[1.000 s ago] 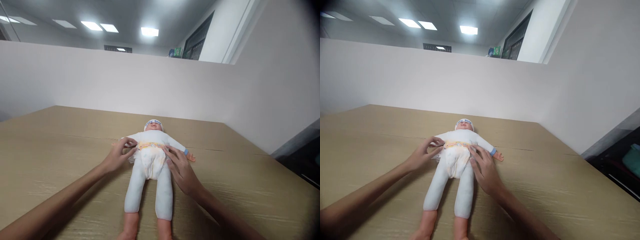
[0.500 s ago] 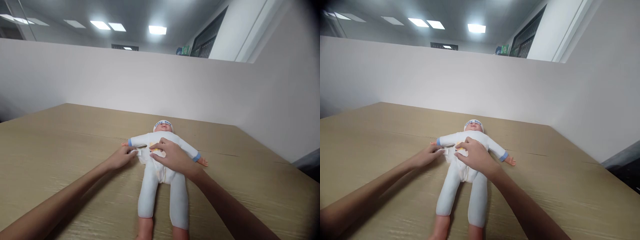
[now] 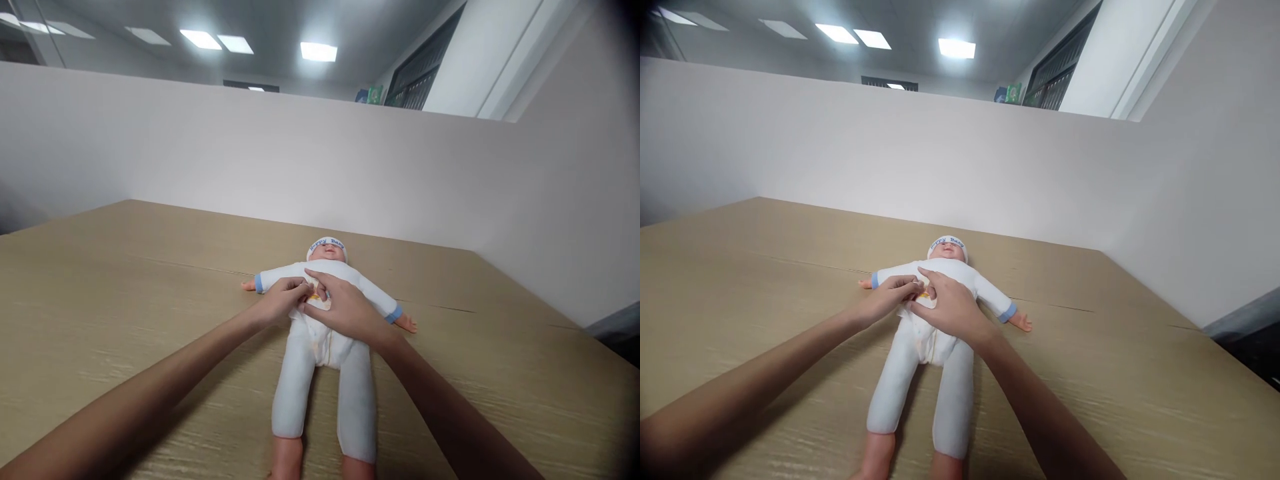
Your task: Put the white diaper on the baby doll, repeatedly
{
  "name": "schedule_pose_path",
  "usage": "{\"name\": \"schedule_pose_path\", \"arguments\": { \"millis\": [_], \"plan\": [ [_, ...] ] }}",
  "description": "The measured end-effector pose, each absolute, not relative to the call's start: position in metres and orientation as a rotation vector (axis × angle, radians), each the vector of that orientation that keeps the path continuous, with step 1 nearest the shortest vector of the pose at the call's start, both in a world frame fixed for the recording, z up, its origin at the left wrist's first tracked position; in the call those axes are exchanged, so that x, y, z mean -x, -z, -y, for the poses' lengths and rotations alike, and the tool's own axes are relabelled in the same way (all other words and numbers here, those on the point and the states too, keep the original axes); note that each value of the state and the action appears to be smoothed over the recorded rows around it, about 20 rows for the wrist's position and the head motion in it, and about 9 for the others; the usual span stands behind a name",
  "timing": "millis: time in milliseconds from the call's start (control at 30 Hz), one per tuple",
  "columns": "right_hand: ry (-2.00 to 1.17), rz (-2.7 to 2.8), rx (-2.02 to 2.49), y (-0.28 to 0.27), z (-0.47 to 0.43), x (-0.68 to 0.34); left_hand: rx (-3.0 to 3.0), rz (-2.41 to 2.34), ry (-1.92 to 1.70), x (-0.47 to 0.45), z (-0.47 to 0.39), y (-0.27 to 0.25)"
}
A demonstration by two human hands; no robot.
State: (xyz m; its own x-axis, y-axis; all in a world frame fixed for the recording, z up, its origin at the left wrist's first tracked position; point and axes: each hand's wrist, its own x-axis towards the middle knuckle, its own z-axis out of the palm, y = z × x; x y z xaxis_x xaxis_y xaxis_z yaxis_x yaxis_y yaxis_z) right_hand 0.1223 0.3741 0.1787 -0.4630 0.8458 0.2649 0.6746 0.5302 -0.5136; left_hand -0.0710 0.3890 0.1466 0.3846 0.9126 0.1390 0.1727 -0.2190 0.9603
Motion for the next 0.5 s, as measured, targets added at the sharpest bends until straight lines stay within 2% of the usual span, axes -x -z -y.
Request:
{"name": "schedule_pose_path", "arguments": {
  "millis": [500],
  "plan": [
    [-0.599,2.102,1.303,-0.174,-0.384,-0.122,-1.614,-1.031,-1.206,0.073,-0.401,-0.098]
  ]
}}
